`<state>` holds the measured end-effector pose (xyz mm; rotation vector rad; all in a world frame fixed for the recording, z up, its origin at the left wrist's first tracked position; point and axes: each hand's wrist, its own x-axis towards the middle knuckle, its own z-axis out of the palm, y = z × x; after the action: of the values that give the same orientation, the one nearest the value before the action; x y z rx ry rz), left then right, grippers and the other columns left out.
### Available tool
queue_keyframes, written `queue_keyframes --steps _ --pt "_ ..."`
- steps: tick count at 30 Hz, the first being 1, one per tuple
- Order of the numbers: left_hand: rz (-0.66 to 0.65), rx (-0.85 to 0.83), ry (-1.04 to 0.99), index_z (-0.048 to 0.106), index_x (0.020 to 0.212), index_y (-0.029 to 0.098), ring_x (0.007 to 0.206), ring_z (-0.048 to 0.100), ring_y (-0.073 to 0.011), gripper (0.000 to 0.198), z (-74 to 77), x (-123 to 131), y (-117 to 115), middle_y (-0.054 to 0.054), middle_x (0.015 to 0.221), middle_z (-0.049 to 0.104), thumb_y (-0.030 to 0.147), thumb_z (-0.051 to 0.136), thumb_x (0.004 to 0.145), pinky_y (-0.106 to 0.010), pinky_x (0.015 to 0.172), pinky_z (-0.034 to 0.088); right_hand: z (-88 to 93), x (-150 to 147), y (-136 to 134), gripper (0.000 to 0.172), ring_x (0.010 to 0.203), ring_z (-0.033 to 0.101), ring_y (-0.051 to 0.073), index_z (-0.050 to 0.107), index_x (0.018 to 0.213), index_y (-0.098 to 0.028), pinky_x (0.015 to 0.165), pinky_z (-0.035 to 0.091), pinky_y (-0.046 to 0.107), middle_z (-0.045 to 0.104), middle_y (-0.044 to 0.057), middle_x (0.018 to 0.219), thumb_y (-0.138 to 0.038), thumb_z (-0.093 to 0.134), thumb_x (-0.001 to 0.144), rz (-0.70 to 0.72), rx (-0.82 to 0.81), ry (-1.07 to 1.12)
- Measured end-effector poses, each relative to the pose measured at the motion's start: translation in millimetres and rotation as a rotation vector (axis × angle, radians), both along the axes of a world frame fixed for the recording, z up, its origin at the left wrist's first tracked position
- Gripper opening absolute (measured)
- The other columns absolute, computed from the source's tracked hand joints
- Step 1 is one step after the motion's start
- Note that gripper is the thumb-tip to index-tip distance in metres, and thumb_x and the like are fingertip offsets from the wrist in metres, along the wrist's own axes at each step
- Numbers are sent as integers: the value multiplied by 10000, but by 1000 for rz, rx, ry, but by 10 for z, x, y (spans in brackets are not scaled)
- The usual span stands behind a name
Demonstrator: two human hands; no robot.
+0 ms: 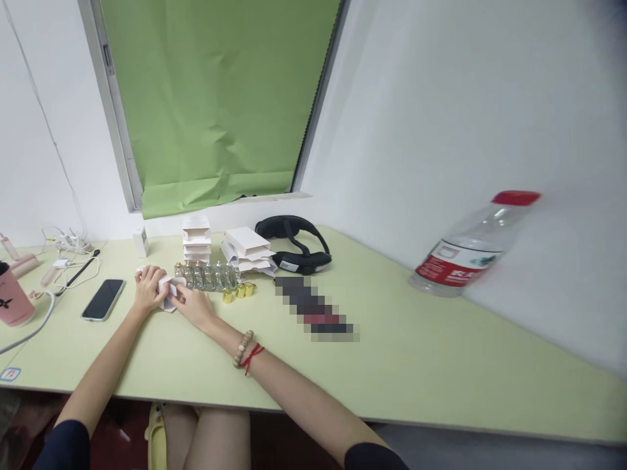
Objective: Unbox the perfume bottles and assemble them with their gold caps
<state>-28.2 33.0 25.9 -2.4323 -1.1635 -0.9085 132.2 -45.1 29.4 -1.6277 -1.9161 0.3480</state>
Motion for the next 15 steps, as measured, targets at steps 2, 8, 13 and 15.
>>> queue_keyframes --steps 2,8,13,15 --pt "-5 10 2 590 987 232 1074 512 -273 250 11 -17 33 -85 1028 633 363 456 822 -414 935 286 28 5 -17 253 736 649 146 654 1052 -237 608 328 232 717 9 814 -364 457 958 7 21 -55" --pt "33 20 -87 551 1012 225 1052 501 -289 371 53 -101 109 -94 1050 618 506 490 777 -424 916 309 58 92 -32 290 823 659 159 646 1057 -226 611 349 230 711 50 1042 -345 391 987 29 175 -114" --pt "84 27 -157 545 1038 212 1054 494 -287 342 88 -208 123 -104 1055 617 465 435 837 -429 911 309 12 253 50 342 850 674 188 627 1102 -215 650 408 238 700 74 1092 -359 334 998 -111 254 9" --pt "118 24 -163 557 1016 214 1060 494 -286 294 89 -250 132 -102 1042 624 420 414 862 -435 915 303 11 353 91 368 827 680 203 605 1137 -195 679 442 257 717 91 984 -358 307 995 -198 273 133"
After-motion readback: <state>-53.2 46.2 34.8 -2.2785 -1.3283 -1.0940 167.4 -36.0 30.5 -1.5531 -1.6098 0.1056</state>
